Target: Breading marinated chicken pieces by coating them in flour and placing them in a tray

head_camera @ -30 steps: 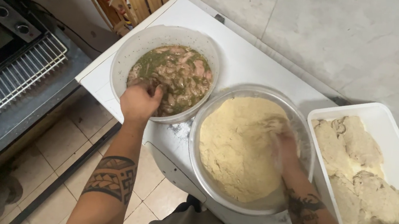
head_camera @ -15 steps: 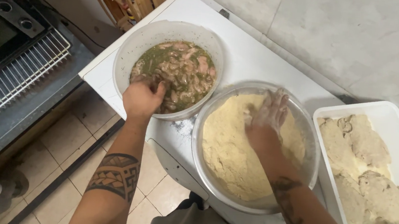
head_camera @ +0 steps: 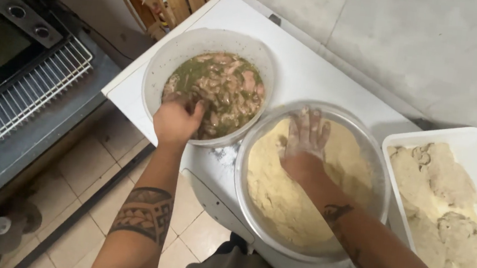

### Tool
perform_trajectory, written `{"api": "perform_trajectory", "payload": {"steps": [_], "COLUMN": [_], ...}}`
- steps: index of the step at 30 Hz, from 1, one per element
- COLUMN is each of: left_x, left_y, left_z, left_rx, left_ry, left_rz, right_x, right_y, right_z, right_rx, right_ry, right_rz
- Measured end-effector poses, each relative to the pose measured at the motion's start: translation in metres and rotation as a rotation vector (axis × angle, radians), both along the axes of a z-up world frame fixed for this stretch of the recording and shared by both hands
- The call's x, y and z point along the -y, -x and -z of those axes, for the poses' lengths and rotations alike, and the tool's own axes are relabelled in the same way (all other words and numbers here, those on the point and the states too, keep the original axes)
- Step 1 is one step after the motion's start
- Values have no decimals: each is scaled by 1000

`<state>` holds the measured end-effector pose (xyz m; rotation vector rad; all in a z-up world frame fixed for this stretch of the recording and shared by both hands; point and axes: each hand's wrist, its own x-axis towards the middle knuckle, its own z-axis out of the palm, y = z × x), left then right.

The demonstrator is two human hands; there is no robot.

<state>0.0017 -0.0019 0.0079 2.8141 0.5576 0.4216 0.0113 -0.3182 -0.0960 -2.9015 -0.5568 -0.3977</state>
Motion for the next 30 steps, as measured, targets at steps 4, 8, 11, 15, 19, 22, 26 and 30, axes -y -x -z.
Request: {"api": "perform_trajectory", "payload": {"steps": [4, 8, 11, 15, 19, 22, 26, 30], "left_x": [-2, -1, 0, -1, 3, 1, -4, -6], "left_y": [12, 1, -8, -5, -1, 0, -3, -1], "left_z": [8, 11, 4, 2, 1, -1, 13, 1], "left_rx": [-5, -18, -25, -27, -87, -111, -150, -174], "left_ry": [-16, -4, -21, -6, 10, 11, 1, 15], "left_rz": [-11, -21, -29, 24, -18, -53, -48, -43], "right_x": [-5, -1, 2, 17, 46, 52, 59, 47], "right_y": [22, 15, 17, 11, -11, -10, -17, 20], "right_z": [2, -8, -4, 4, 75, 28, 93, -166], "right_rx": [193, 313, 86, 347, 127, -420, -1246, -985], "right_ry": [-8, -93, -95, -164, -479, -794, -1051, -689], "right_rz": [-79, -93, -53, 84, -249, 116, 536, 438]}}
